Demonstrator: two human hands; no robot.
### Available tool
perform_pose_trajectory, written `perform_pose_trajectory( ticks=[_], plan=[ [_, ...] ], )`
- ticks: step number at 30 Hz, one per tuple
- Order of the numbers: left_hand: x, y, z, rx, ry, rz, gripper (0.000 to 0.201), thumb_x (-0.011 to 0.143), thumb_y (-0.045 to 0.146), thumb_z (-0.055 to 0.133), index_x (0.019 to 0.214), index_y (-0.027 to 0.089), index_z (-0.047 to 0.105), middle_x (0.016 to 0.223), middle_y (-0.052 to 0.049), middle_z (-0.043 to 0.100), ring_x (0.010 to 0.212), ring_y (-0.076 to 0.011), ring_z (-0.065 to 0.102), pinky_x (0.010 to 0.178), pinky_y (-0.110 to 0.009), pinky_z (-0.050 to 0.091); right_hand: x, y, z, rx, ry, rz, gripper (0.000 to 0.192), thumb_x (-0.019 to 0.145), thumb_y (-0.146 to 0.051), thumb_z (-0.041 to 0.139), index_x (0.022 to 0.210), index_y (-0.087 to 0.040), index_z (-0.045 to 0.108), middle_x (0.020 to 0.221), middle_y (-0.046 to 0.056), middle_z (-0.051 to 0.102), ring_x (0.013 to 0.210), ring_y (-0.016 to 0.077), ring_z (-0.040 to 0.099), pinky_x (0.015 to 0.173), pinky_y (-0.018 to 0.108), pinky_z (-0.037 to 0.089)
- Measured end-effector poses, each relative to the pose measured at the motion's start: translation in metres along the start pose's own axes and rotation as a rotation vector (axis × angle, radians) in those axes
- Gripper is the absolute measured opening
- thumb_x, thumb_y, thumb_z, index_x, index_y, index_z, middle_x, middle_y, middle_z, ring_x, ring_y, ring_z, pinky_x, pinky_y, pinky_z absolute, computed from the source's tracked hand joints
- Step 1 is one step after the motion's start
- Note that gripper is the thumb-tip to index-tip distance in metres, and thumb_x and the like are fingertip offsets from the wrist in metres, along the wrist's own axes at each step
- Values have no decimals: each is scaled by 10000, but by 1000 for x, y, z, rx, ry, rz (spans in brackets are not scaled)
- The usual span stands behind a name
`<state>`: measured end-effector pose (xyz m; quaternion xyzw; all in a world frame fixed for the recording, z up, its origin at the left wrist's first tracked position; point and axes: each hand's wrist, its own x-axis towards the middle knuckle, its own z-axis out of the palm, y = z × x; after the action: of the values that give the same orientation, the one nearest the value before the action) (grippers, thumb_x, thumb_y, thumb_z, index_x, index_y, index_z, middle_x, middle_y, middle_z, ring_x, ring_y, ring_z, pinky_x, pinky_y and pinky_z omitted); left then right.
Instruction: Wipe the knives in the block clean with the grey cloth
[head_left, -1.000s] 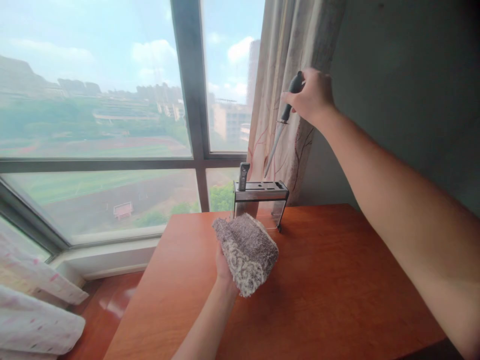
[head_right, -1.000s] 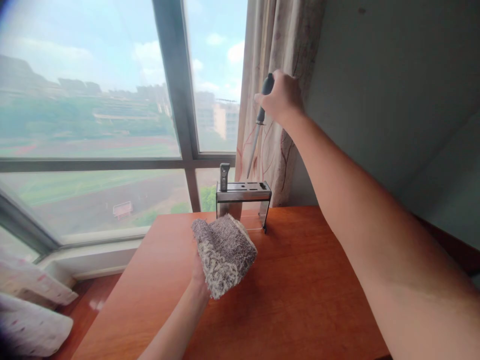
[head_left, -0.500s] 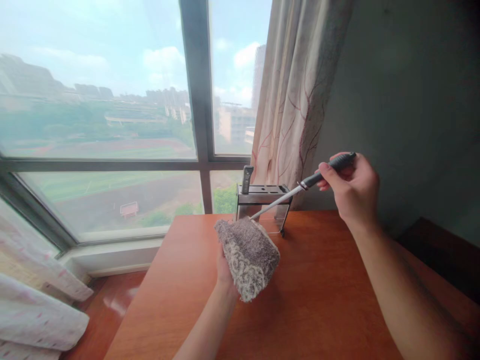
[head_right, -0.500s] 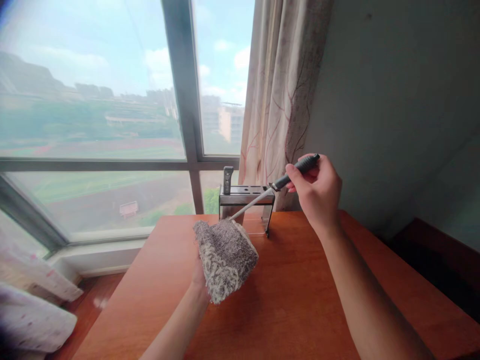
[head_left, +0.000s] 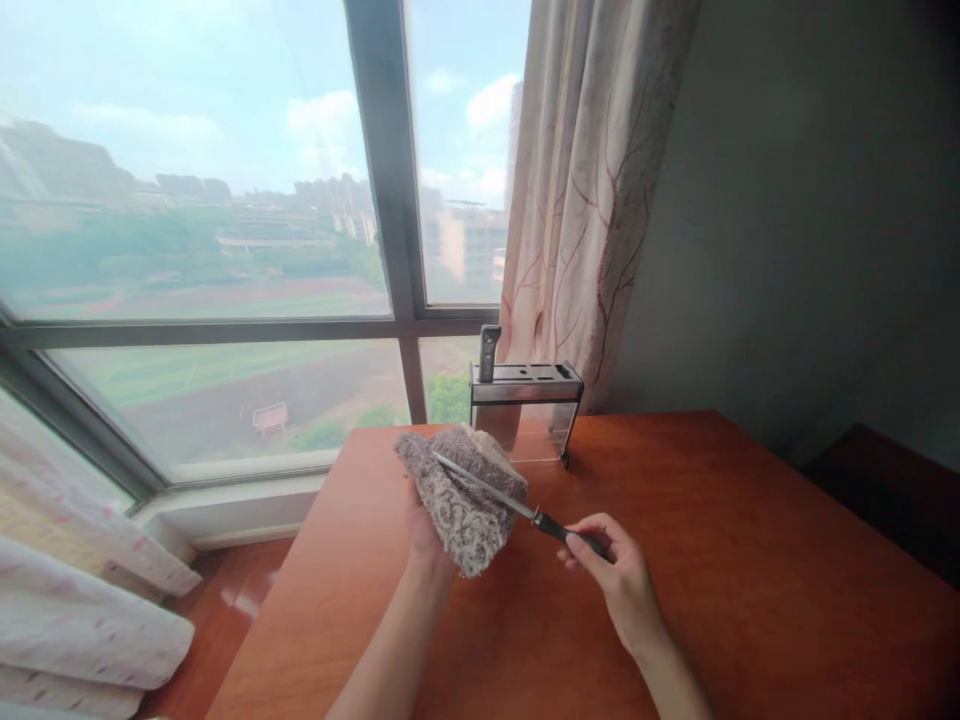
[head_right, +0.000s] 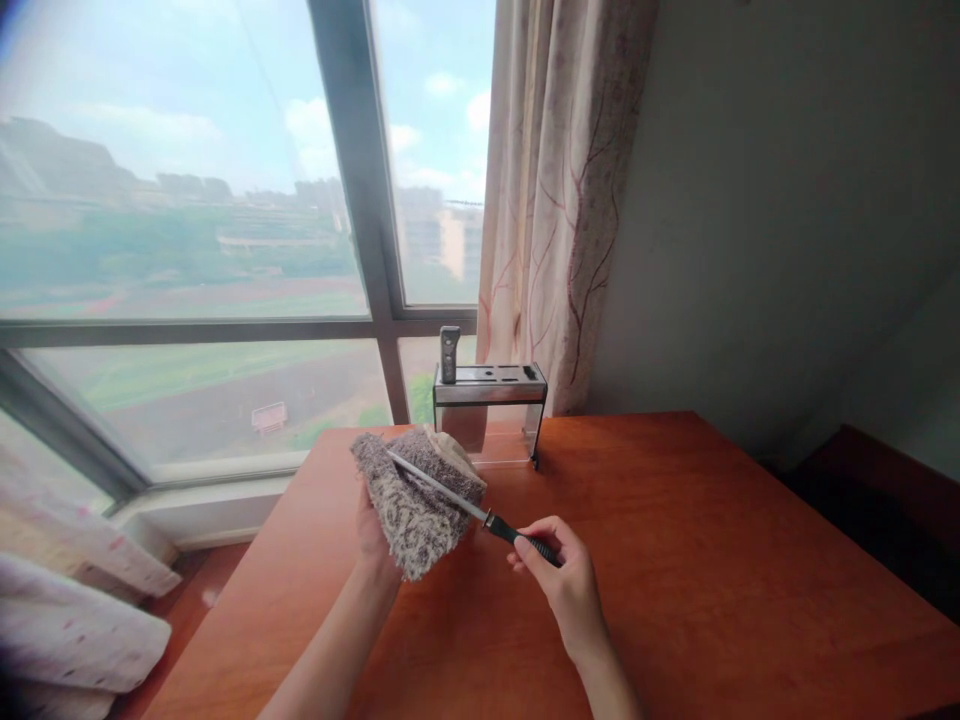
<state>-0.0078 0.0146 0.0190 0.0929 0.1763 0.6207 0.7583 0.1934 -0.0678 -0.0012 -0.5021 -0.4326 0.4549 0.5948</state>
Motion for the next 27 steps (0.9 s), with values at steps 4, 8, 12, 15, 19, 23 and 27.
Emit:
perform_pose_trajectory(
  ticks=[4,8,12,15,19,23,27],
  plan=[
    [3,6,-3,-24,3,92,478,795,574,512,1155,282,628,1055,-29,709,1157,-289,554,1009,-430,404,-2,18,0,-52,-176,92,277,776,-487,638,842,-218,622,629,-4,618,415,109,473,369,223,296],
    [7,11,-6,-25,7,173,458,803,565,517,1162,301,623,1071,-15,705,1150,-279,560,1014,-416,401,-8,16,5,-2,-256,140,363,838,-541,521,886,-198,631,643,4,598,392,78,340,387,224,193],
    [10,15,-9,-89,-41,224,466,833,574,473,1180,295,612,1116,-24,689,1148,-271,562,1025,-421,388,-14,17,7,10,-326,195,422,842,-574,489,875,-178,631,606,-12,542,413,65,292,395,209,171],
    [10,10,-11,-134,-82,219,469,864,566,435,1193,279,603,1119,-29,688,1152,-261,561,1045,-429,364,-14,27,10,1,-440,250,460,845,-591,482,885,-156,628,583,-30,488,423,48,288,397,195,156],
    [4,-11,-12,-78,-81,38,462,864,562,454,1152,245,628,1083,-46,702,1197,-260,529,1071,-415,340,-14,38,17,57,-471,274,496,855,-611,454,881,-140,608,594,-29,472,442,43,302,405,190,166],
    [-5,-31,-9,20,16,-103,432,842,535,515,1084,203,648,1063,-77,705,1190,-287,534,1056,-444,365,-14,37,19,101,-441,272,465,856,-601,465,773,-150,547,592,-29,468,459,48,327,412,191,172],
    [-10,-42,-6,118,107,-59,385,815,451,605,1082,175,628,1046,-86,706,1108,-286,594,1009,-428,425,-11,37,16,75,-399,237,437,871,-577,456,739,-164,507,600,-30,475,470,54,339,420,192,193]
  ],
)
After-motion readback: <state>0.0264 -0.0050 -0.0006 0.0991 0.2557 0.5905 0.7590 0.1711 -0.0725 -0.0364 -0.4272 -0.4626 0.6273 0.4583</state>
